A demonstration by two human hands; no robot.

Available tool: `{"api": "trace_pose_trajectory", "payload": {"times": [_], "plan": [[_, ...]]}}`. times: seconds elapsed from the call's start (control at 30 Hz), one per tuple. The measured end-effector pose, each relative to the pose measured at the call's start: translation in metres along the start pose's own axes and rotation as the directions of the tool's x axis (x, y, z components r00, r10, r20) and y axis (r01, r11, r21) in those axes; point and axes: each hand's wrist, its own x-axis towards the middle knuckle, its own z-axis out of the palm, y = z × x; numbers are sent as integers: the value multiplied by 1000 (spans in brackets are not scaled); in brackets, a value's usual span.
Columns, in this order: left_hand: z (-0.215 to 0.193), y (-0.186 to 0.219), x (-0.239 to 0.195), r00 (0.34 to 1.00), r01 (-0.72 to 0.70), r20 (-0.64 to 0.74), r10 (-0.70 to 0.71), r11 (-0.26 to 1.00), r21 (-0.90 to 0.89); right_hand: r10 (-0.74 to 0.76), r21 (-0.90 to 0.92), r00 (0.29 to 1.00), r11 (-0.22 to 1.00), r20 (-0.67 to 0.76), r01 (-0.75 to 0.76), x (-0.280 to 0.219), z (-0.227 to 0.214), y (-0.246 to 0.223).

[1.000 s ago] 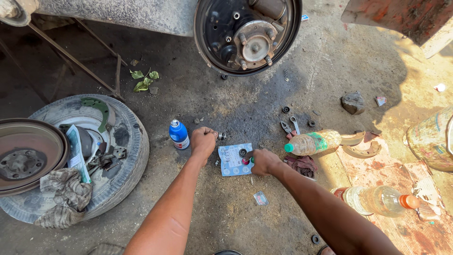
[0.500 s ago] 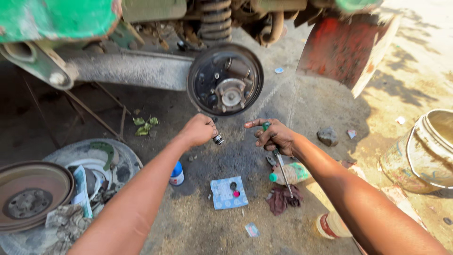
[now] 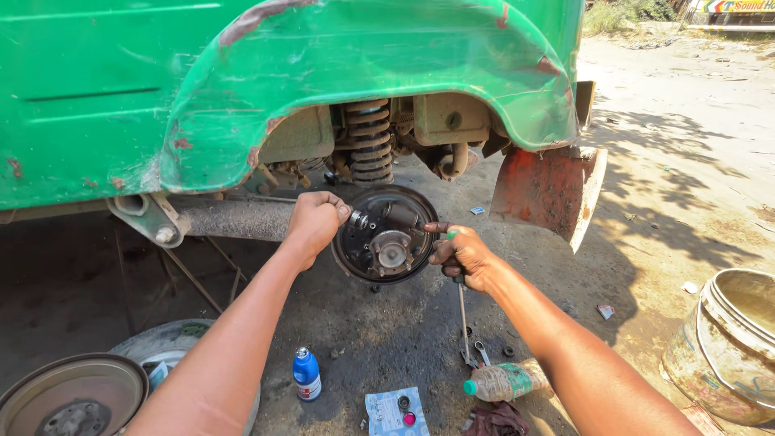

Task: The person is repairing a vehicle's rear brake assembly. They use a screwdriver to remove a retaining clip and a bearing from the wheel hub. They then apply lubricant from a blue bottle to the bearing and reinsert it into the hub, securing it with the clip.

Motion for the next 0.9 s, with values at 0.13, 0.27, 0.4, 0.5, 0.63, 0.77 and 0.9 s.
{"api": "trace_pose_trajectory", "payload": {"times": [0.13,0.27,0.4,0.5,0.63,0.77,0.9], "plan": [[9,0,7,999,53,-6,-53,996,-77,32,54,999,998,-34,-30,14,6,0],[20,-2,10,999,26,30,-24,997,-75,82,119,996,990,-28,-79,27,7,6],[26,-7,16,998,49,50,-45,995,-90,61,190,997,979,57,-71,49,2,21],[26,-11,23,997,51,56,-44,992,-118,45,302,994,950,104,-75,59,-3,23],[23,-20,27,996,63,70,-56,993,-97,119,235,987,962,105,-141,55,-3,28],[17,-25,27,995,87,49,-85,995,-39,70,271,994,958,86,-91,55,-5,22],[12,-29,28,994,98,50,-96,995,-27,95,73,995,993,-44,-92,61,7,26]]}}
